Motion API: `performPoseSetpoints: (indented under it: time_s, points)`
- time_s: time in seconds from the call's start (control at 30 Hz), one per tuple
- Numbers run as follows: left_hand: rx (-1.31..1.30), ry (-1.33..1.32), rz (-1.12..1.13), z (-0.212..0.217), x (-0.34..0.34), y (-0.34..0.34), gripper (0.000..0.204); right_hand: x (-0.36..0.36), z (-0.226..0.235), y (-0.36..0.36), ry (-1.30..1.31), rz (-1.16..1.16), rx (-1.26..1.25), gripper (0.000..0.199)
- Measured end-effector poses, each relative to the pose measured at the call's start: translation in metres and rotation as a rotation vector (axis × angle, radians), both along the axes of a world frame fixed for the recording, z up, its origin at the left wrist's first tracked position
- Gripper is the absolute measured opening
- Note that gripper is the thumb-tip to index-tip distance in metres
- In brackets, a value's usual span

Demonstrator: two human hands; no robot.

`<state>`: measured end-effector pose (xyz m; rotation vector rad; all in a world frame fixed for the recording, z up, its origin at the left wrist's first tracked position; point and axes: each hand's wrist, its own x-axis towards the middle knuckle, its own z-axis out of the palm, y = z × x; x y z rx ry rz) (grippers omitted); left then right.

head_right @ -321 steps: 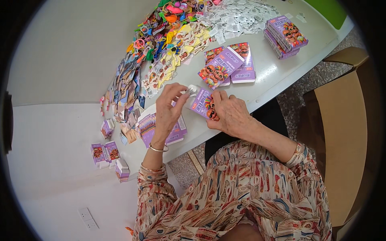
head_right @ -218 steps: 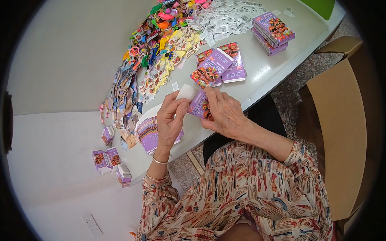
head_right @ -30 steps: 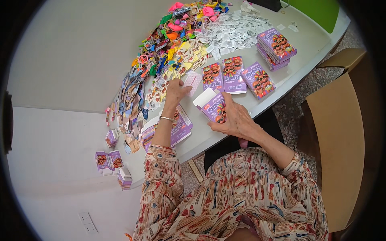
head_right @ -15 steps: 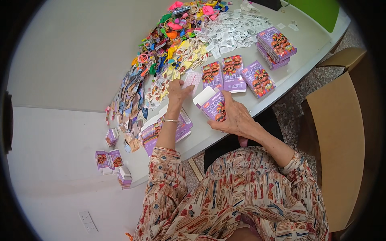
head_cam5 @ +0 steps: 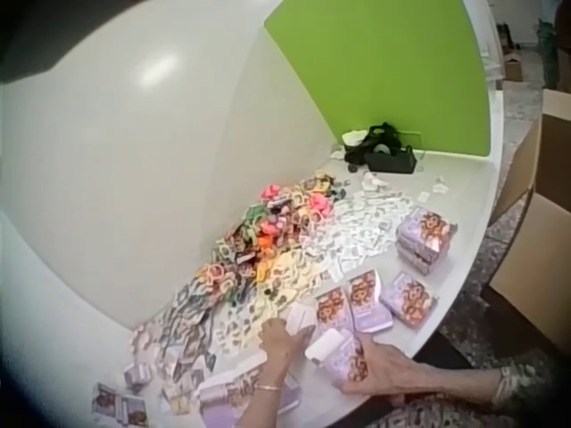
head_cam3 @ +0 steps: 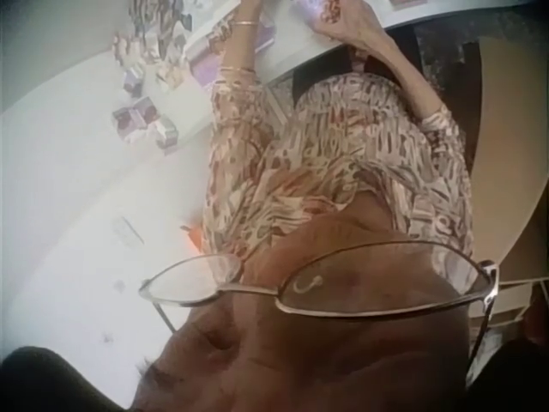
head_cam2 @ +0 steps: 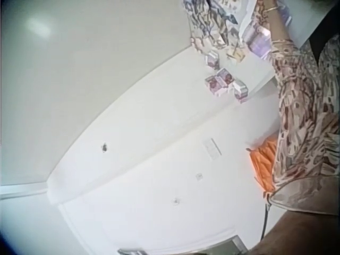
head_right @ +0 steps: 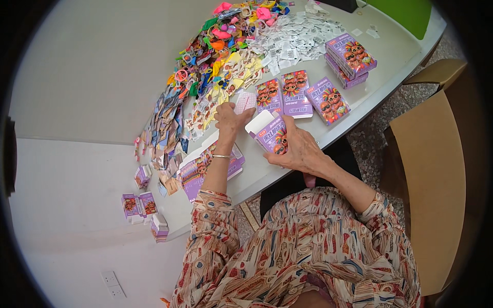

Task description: The recorder packs small colorful items into product boxes and then stacks those boxes into a larger shipping container.

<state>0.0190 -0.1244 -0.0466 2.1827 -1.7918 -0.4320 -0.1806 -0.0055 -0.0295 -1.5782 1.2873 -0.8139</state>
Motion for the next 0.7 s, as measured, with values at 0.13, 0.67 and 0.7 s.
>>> performPoseSetpoints:
  time_s: [0.13, 0.67, 0.7]
  points:
    - [0.09, 0.035, 0.033, 0.003, 0.0, -0.005, 0.073, 0.001, 0.0, -0.001, 0.017, 0.003, -0.007, 0.094]
    - [-0.13, 0.7, -0.132, 0.04, 0.062, 0.007, 0.024, -0.002, -0.003, 0.001, 0.023, 0.025, -0.046, 0.097]
    - [-0.037, 0.762, -0.24, 0.059, 0.061, 0.014, 0.02, -0.002, -0.006, 0.001, 0.054, 0.03, -0.075, 0.097]
